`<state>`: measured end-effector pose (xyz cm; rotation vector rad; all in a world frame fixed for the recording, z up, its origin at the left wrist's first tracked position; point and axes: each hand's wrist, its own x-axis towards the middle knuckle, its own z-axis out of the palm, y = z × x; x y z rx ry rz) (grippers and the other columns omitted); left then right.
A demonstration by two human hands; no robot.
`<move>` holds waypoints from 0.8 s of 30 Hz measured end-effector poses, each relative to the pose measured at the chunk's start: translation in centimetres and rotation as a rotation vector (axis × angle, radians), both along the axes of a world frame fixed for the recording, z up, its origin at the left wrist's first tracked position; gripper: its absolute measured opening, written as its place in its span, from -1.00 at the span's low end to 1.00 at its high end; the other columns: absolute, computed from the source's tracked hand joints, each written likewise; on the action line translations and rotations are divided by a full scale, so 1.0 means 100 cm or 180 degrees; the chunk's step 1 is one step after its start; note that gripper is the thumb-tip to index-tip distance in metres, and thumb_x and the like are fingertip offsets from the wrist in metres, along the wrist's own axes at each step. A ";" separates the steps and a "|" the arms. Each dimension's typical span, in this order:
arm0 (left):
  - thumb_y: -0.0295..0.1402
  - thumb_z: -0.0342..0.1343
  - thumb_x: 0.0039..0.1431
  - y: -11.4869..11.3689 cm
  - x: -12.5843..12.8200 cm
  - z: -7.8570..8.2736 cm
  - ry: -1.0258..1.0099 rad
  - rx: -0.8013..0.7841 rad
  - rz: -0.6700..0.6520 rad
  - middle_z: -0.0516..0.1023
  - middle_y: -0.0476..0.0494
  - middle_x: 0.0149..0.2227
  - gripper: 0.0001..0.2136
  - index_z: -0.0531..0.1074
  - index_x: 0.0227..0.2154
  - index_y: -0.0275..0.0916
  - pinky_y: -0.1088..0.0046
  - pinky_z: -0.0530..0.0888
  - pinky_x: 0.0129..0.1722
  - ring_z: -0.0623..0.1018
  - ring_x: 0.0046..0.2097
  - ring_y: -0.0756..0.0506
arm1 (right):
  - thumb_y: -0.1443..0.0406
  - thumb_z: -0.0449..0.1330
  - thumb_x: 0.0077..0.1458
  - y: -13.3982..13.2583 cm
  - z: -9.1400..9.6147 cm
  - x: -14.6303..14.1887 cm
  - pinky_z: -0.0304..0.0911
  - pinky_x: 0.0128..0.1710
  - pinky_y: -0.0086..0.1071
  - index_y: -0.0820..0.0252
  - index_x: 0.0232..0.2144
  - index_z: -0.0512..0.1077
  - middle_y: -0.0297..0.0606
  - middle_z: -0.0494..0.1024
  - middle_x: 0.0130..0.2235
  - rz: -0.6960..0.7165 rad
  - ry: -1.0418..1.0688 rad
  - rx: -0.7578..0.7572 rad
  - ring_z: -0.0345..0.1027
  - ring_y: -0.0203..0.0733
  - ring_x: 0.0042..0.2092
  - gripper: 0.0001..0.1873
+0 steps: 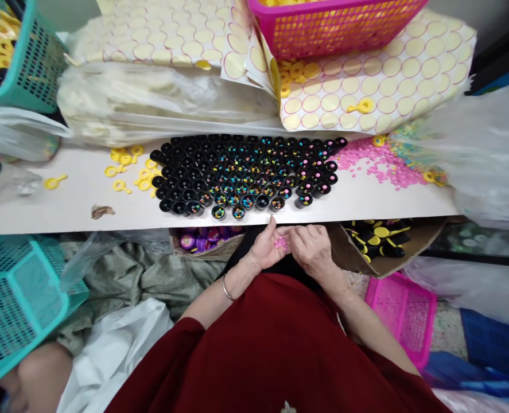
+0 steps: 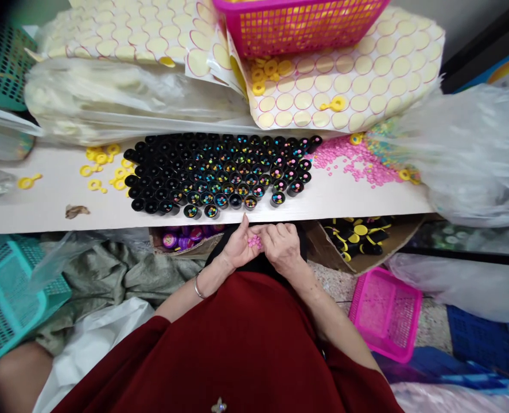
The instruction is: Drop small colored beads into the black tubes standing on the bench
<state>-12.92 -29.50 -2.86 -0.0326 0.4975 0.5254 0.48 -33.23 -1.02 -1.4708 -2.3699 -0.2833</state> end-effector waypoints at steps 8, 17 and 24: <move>0.00 -0.21 0.28 -0.002 0.003 -0.003 0.0135 -0.0079 0.0022 0.48 -0.19 -0.50 -0.41 0.55 -0.29 -0.45 0.53 0.30 -0.40 0.43 -0.47 0.04 | 0.45 0.03 0.11 -0.010 -0.013 0.006 0.04 -0.32 -0.30 0.22 -0.34 0.45 -0.22 0.46 -0.39 -0.0208 0.0500 0.0006 0.17 -0.23 -0.35 -0.81; 0.09 -0.21 0.23 0.000 0.000 -0.004 -0.0012 -0.0065 0.0055 0.48 -0.22 -0.50 -0.35 0.52 -0.22 -0.48 0.49 0.37 -0.32 0.45 -0.44 0.00 | 0.43 -0.05 0.15 -0.004 -0.004 0.003 0.02 -0.26 -0.27 0.26 -0.27 0.44 -0.14 0.46 -0.31 0.0057 -0.0007 0.0031 0.17 -0.20 -0.32 -0.74; 0.03 -0.34 0.27 0.001 -0.003 -0.009 -0.0284 0.0011 0.0057 0.57 -0.47 -0.26 -0.32 0.49 -0.25 -0.51 0.25 0.39 -0.05 0.58 -0.19 -0.19 | 0.35 -0.04 0.21 0.052 0.030 0.013 -0.01 -0.30 -0.31 0.25 -0.35 0.42 -0.20 0.44 -0.38 -0.0445 0.0200 -0.0006 0.21 -0.21 -0.31 -0.76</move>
